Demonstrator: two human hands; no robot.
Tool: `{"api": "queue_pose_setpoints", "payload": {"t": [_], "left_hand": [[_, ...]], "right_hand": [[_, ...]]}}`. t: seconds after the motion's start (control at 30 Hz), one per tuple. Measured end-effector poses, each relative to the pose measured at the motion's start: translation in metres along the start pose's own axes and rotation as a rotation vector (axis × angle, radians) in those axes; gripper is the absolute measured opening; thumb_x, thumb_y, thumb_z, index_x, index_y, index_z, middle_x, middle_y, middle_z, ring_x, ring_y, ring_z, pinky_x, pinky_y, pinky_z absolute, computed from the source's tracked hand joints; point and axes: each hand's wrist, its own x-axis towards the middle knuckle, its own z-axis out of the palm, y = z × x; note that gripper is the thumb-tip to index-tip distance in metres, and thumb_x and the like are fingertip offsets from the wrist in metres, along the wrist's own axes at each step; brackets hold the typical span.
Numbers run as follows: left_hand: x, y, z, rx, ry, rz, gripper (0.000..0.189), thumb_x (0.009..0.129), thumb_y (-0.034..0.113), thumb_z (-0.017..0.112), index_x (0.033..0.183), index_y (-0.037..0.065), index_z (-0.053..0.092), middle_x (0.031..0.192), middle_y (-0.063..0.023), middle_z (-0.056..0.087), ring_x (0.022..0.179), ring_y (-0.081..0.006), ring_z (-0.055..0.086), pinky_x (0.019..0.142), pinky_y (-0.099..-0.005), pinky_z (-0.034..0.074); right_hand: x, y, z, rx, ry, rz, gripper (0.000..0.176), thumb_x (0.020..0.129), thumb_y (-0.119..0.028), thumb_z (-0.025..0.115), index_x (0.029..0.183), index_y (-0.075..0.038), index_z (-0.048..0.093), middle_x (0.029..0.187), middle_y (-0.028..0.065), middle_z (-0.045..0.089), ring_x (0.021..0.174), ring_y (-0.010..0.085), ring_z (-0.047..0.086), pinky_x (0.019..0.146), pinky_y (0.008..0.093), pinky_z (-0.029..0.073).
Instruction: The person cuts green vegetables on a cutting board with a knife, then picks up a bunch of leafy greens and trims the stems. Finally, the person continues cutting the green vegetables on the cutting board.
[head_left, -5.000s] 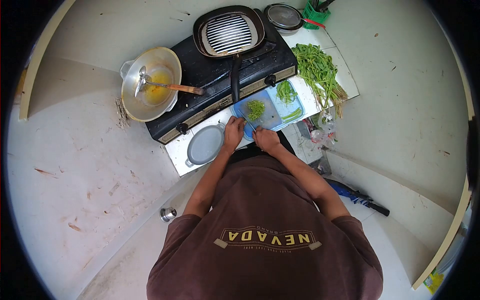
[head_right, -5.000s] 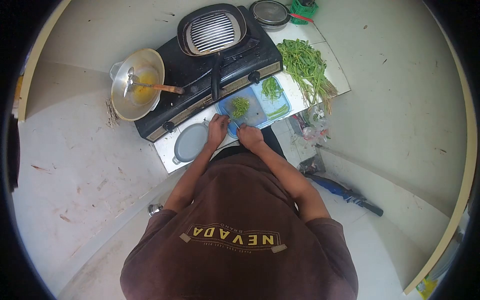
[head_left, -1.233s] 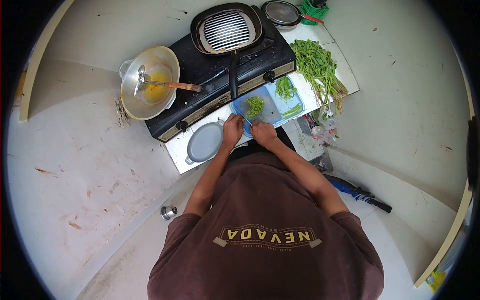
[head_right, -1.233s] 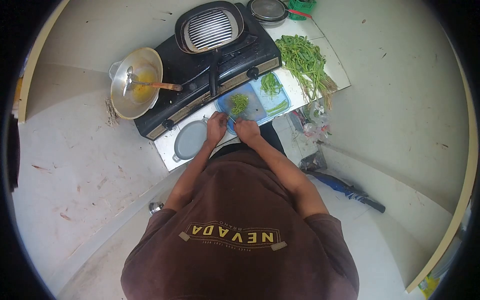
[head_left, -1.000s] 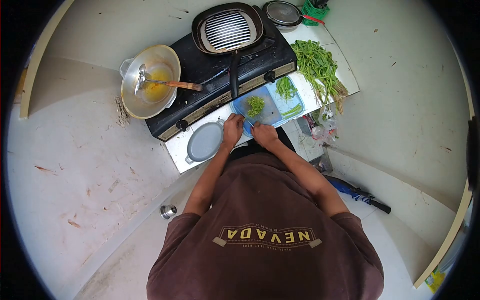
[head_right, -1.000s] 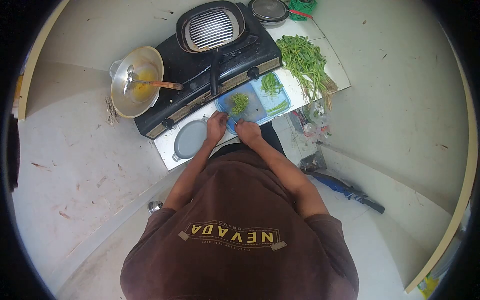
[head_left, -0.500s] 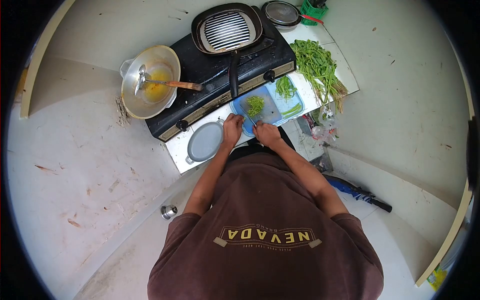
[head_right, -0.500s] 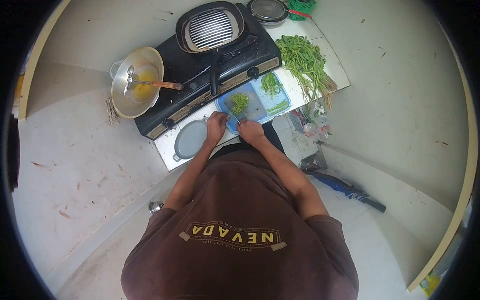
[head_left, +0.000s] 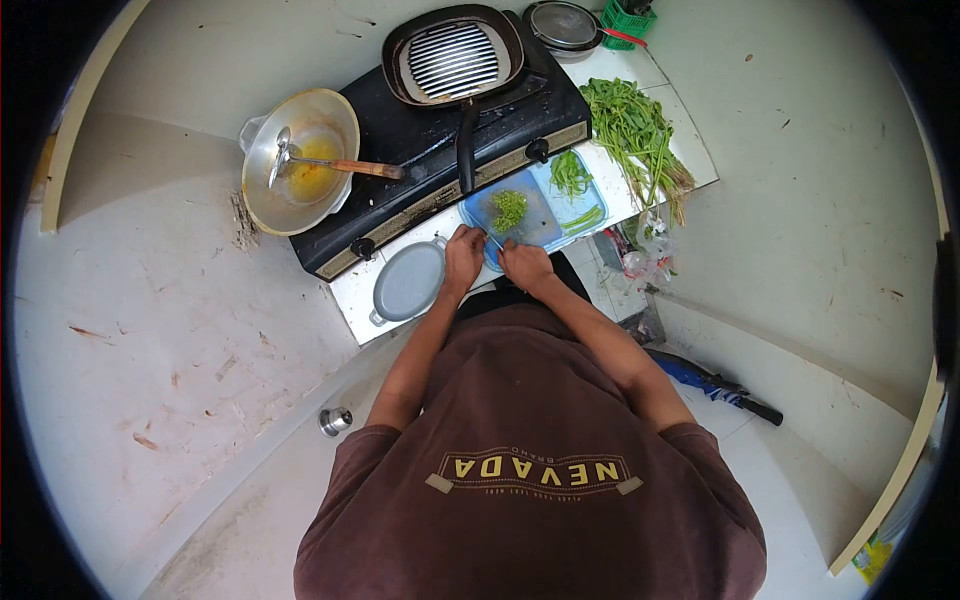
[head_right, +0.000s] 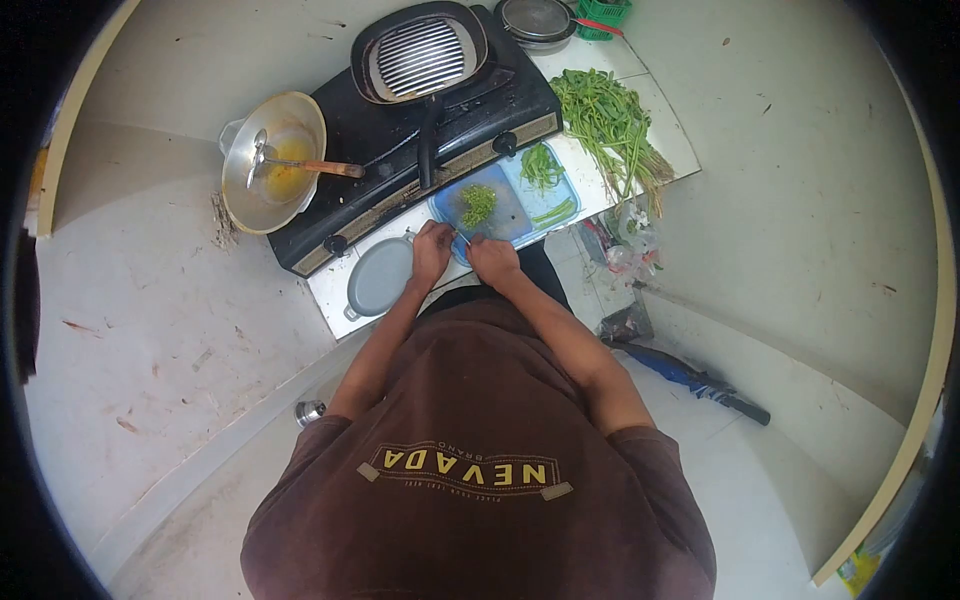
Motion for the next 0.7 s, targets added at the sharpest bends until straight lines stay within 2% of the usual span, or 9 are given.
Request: {"api": "queue_pose_setpoints", "payload": {"t": [0.1,0.2,0.3,0.47,0.6,0.7], "left_hand": [[-0.001,0.0,0.0,0.001,0.004,0.004,0.01,0.085,-0.006,0.064,0.091,-0.003,0.07,0.088,-0.0192,0.065,0.078,-0.0372,0.067,0.069,-0.0432,0.053],[-0.001,-0.005,0.005,-0.006,0.07,0.045,0.007,0.083,-0.002,0.071,0.09,-0.004,0.071,0.084,-0.0177,0.063,0.074,-0.0333,0.068,0.066,-0.0415,0.052],[-0.002,-0.002,0.003,0.012,0.017,0.012,0.01,0.085,-0.005,0.064,0.091,-0.002,0.071,0.089,-0.0185,0.064,0.079,-0.0382,0.067,0.071,-0.0444,0.052],[-0.005,0.008,0.001,0.068,0.022,0.028,0.009,0.085,-0.002,0.065,0.091,-0.002,0.071,0.09,-0.0184,0.065,0.081,-0.0391,0.066,0.075,-0.0449,0.052],[-0.006,0.004,0.001,0.138,0.052,0.08,0.007,0.085,0.001,0.068,0.091,-0.001,0.071,0.09,-0.0186,0.065,0.083,-0.0389,0.065,0.075,-0.0458,0.052],[-0.006,0.003,0.003,0.095,0.05,0.027,0.007,0.085,0.003,0.069,0.091,-0.001,0.072,0.089,-0.0188,0.065,0.084,-0.0388,0.065,0.076,-0.046,0.052]], "right_hand": [[0.002,-0.001,0.003,-0.024,0.018,-0.007,0.038,0.103,-0.035,0.048,0.093,-0.001,0.06,0.074,0.0206,0.072,0.07,0.0366,0.073,0.066,0.0472,0.059],[-0.009,0.001,-0.003,-0.037,-0.007,-0.013,0.038,0.104,-0.035,0.048,0.095,-0.001,0.061,0.075,0.0195,0.072,0.071,0.0358,0.074,0.066,0.0464,0.059],[-0.014,0.0,-0.01,-0.06,-0.045,0.009,0.038,0.104,-0.035,0.047,0.098,0.0,0.061,0.078,0.018,0.073,0.074,0.0348,0.074,0.066,0.0458,0.059],[0.004,-0.001,0.006,-0.002,0.006,0.029,0.04,0.104,-0.037,0.047,0.094,0.0,0.06,0.074,0.0203,0.072,0.072,0.0362,0.073,0.066,0.0468,0.059],[-0.01,0.005,-0.001,0.002,-0.016,0.015,0.04,0.104,-0.037,0.047,0.095,0.0,0.06,0.074,0.0206,0.071,0.072,0.0364,0.073,0.067,0.047,0.059],[-0.018,0.008,-0.006,-0.001,-0.044,0.052,0.04,0.104,-0.037,0.046,0.097,0.001,0.06,0.075,0.0207,0.072,0.073,0.0366,0.073,0.068,0.0476,0.059]]}}
